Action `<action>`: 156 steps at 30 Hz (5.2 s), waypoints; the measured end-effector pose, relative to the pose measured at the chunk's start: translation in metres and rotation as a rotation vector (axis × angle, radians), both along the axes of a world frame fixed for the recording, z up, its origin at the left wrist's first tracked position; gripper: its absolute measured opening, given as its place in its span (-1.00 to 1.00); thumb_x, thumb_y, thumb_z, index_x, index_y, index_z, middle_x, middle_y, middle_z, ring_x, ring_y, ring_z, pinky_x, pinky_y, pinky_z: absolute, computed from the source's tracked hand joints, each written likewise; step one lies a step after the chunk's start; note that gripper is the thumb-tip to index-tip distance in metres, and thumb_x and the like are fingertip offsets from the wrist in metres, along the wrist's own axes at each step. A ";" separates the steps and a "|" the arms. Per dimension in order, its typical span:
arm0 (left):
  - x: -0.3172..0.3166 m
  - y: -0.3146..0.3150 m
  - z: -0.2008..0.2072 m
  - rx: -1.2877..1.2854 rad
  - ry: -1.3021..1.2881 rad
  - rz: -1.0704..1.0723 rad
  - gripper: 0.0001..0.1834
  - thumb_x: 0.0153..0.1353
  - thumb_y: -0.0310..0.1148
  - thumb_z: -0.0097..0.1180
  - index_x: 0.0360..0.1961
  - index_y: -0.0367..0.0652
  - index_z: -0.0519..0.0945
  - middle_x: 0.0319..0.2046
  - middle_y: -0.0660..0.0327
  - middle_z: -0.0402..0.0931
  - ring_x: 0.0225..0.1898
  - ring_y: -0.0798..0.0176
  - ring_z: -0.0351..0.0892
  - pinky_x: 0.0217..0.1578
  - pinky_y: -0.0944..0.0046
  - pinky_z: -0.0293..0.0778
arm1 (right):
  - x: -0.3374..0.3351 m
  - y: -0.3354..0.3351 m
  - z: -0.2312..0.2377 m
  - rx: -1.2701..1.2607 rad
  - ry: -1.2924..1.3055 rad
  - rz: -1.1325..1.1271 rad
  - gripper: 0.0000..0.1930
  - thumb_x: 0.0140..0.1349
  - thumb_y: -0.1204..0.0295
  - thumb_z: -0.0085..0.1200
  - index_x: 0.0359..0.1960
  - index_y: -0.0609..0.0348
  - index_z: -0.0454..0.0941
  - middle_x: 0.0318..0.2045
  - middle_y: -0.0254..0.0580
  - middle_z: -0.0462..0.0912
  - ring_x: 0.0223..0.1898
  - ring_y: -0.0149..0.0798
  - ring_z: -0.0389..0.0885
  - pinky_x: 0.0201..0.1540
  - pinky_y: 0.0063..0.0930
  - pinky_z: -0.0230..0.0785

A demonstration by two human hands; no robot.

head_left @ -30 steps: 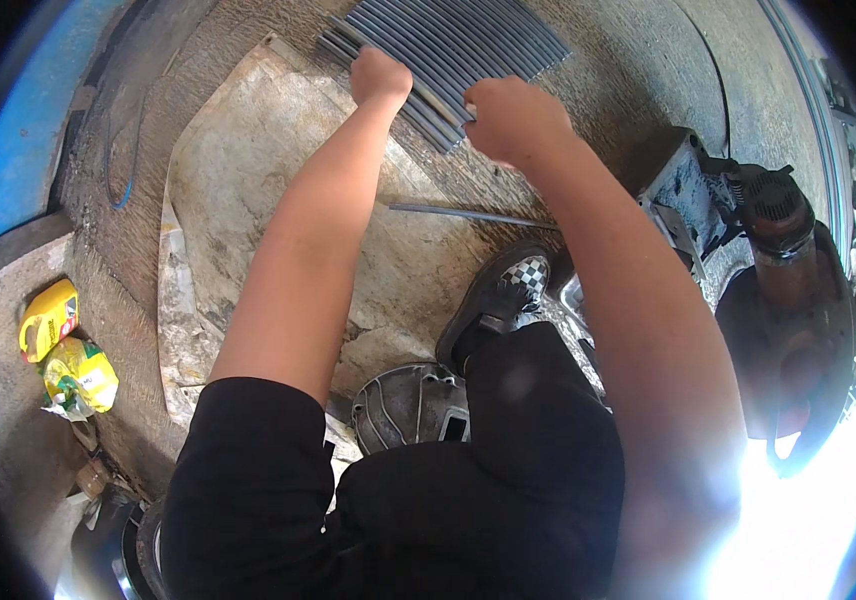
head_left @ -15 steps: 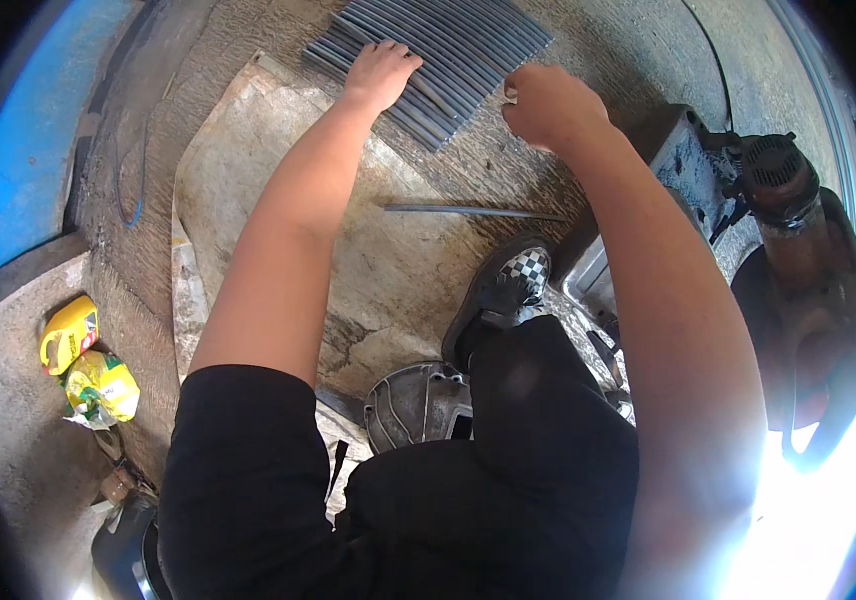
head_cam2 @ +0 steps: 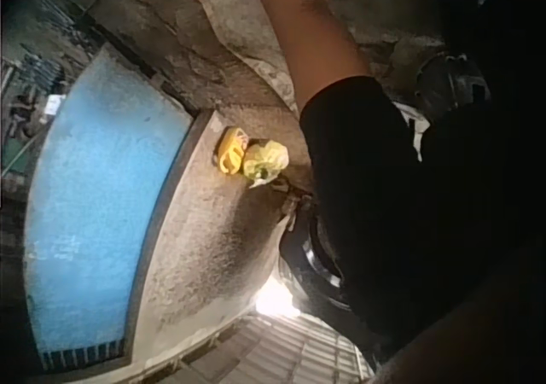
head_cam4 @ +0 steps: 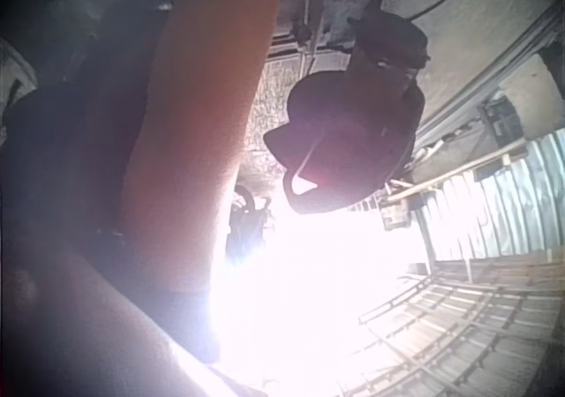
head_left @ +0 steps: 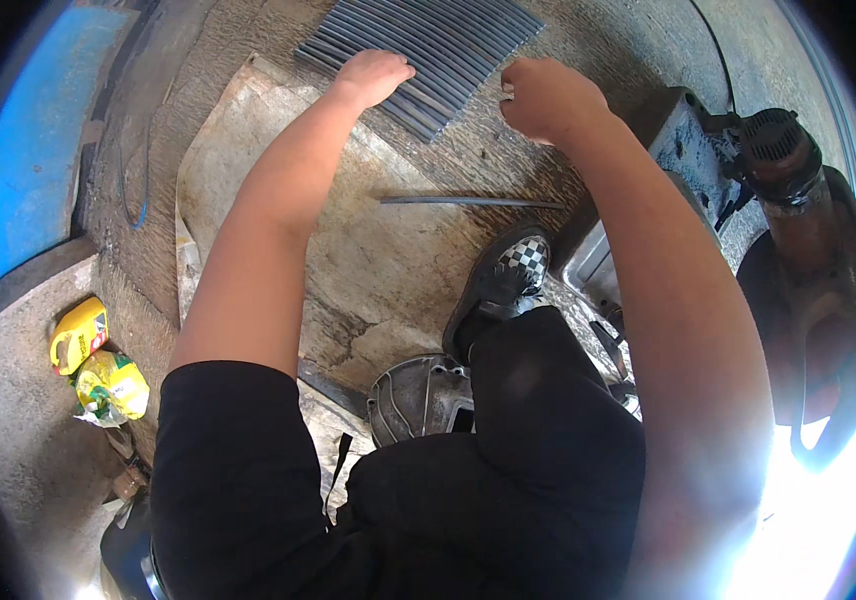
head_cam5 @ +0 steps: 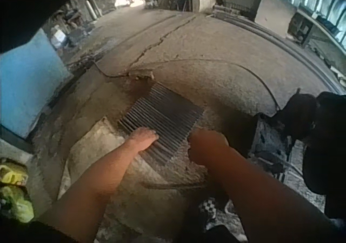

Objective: Cutting a metal rod using a circular chop saw.

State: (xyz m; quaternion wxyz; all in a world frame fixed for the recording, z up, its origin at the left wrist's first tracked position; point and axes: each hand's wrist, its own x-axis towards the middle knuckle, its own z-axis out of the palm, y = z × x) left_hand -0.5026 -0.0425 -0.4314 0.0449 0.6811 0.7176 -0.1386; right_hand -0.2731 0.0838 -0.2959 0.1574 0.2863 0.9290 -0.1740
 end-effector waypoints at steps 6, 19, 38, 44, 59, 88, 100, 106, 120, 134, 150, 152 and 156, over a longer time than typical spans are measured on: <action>0.006 0.009 0.011 -0.134 -0.014 -0.002 -0.70 0.18 -0.49 0.08 -0.04 -0.07 0.62 -0.09 0.18 0.58 0.02 0.05 0.55 0.02 0.08 0.51 | 0.006 0.005 -0.003 0.028 -0.011 -0.003 -0.68 -0.01 0.48 0.22 -0.15 0.08 0.69 -0.13 -0.04 0.70 -0.08 -0.01 0.70 -0.07 -0.06 0.58; -0.010 0.006 -0.003 -0.137 0.010 0.022 -0.75 0.32 -0.33 -0.08 -0.20 -0.07 0.67 -0.17 0.15 0.64 -0.07 0.02 0.62 -0.06 0.02 0.55 | 0.002 0.003 -0.001 0.023 -0.014 -0.008 -0.72 -0.04 0.50 0.23 -0.21 0.09 0.72 -0.16 -0.01 0.71 -0.12 0.01 0.71 -0.10 -0.04 0.59; 0.003 0.006 0.012 -0.247 0.063 0.049 -0.71 0.36 -0.36 -0.12 -0.01 -0.05 0.60 0.01 0.17 0.57 0.05 0.03 0.55 0.04 0.04 0.51 | -0.002 -0.002 0.004 0.007 -0.036 0.016 -0.69 0.06 0.49 0.11 -0.11 0.09 0.66 -0.08 -0.04 0.67 -0.02 0.04 0.66 -0.03 -0.06 0.55; 0.005 0.005 0.010 -0.243 0.065 0.046 -0.71 0.36 -0.38 -0.12 -0.01 -0.04 0.61 0.05 0.19 0.55 0.08 0.05 0.53 0.04 0.06 0.52 | -0.002 0.001 0.006 -0.001 -0.068 0.016 -0.70 0.08 0.50 0.08 -0.12 0.11 0.66 -0.08 -0.02 0.67 -0.04 0.05 0.66 -0.02 -0.06 0.54; 0.000 -0.005 0.024 -0.176 -0.009 0.146 -0.68 0.31 -0.39 -0.07 0.04 -0.03 0.61 0.15 0.19 0.51 0.15 0.05 0.50 0.15 0.09 0.45 | -0.002 -0.001 0.003 -0.013 -0.057 0.020 -0.69 0.00 0.51 0.14 -0.15 0.12 0.67 -0.13 -0.01 0.69 -0.06 0.03 0.68 -0.05 -0.09 0.55; 0.034 -0.020 0.000 0.038 -0.249 -0.062 -0.90 0.20 -0.40 0.12 -0.29 -0.13 0.63 -0.27 0.23 0.56 -0.10 0.11 0.55 -0.07 0.10 0.52 | -0.008 -0.005 0.005 -0.012 -0.068 -0.005 -0.62 -0.03 0.54 0.19 -0.10 0.02 0.66 -0.10 -0.12 0.69 -0.05 -0.07 0.69 -0.07 -0.15 0.57; 0.142 0.006 0.032 0.057 -0.461 -0.008 -0.72 0.30 -0.28 0.05 0.00 -0.08 0.57 -0.14 0.08 0.59 -0.06 -0.04 0.59 -0.10 0.01 0.53 | 0.096 -0.027 -0.042 -0.298 0.097 -0.199 -0.64 0.18 0.41 -0.01 0.04 -0.01 0.59 -0.07 -0.02 0.66 0.02 0.05 0.62 0.05 -0.10 0.48; 0.238 0.082 0.117 -0.010 -0.503 -0.415 -0.66 0.24 -0.26 0.10 0.05 -0.04 0.56 -0.10 0.10 0.59 -0.02 -0.03 0.57 -0.06 -0.02 0.51 | 0.201 -0.011 -0.051 -0.144 0.595 -0.631 -0.67 0.22 0.37 0.00 0.02 0.06 0.58 -0.07 0.06 0.65 0.00 0.12 0.58 0.07 -0.11 0.43; 0.402 0.086 0.389 0.528 -0.655 -0.581 -0.50 0.17 -0.11 0.29 0.10 -0.07 0.57 -0.15 -0.02 0.65 -0.32 0.15 0.68 -0.27 0.22 0.57 | 0.364 -0.147 -0.143 -0.732 1.036 -2.494 -0.64 0.22 0.28 -0.04 -0.06 0.27 0.52 -0.13 -0.01 0.60 -0.08 0.02 0.57 0.02 -0.13 0.41; 0.474 0.077 0.348 0.538 -0.562 -0.437 -0.37 0.19 -0.17 0.15 0.24 -0.18 0.31 -0.37 0.03 0.68 -0.34 -0.08 0.70 -0.31 -0.02 0.63 | 0.384 -0.148 -0.185 -2.415 1.571 -2.281 -0.81 0.35 0.37 -0.12 -0.10 0.19 0.32 -0.07 -0.03 0.45 0.01 0.05 0.50 0.16 0.06 0.31; 0.466 0.082 0.353 0.550 -0.482 -0.474 -0.44 0.15 -0.25 0.16 0.13 -0.27 0.34 -0.43 0.11 0.70 -0.42 -0.02 0.71 -0.36 0.07 0.66 | 0.344 -0.155 -0.169 -1.324 1.485 -2.122 -0.56 0.50 0.12 -0.22 -0.11 0.37 0.42 -0.32 0.03 0.62 -0.36 -0.04 0.68 -0.26 -0.15 0.62; 0.464 0.084 0.353 0.560 -0.482 -0.466 -0.44 0.14 -0.25 0.16 0.12 -0.28 0.34 -0.43 0.12 0.70 -0.42 -0.01 0.71 -0.36 0.06 0.66 | 0.340 -0.156 -0.171 -1.311 1.466 -2.122 -0.56 0.50 0.12 -0.22 -0.11 0.37 0.42 -0.30 0.03 0.62 -0.36 -0.04 0.68 -0.26 -0.16 0.62; 0.451 0.098 0.357 0.633 -0.560 -0.547 -0.44 0.13 -0.26 0.16 0.12 -0.28 0.35 -0.43 0.11 0.69 -0.42 -0.02 0.71 -0.35 0.06 0.67 | 0.330 -0.152 -0.176 -1.340 1.494 -2.076 -0.58 0.50 0.11 -0.25 -0.07 0.30 0.38 -0.32 0.00 0.59 -0.33 -0.04 0.64 -0.20 -0.16 0.59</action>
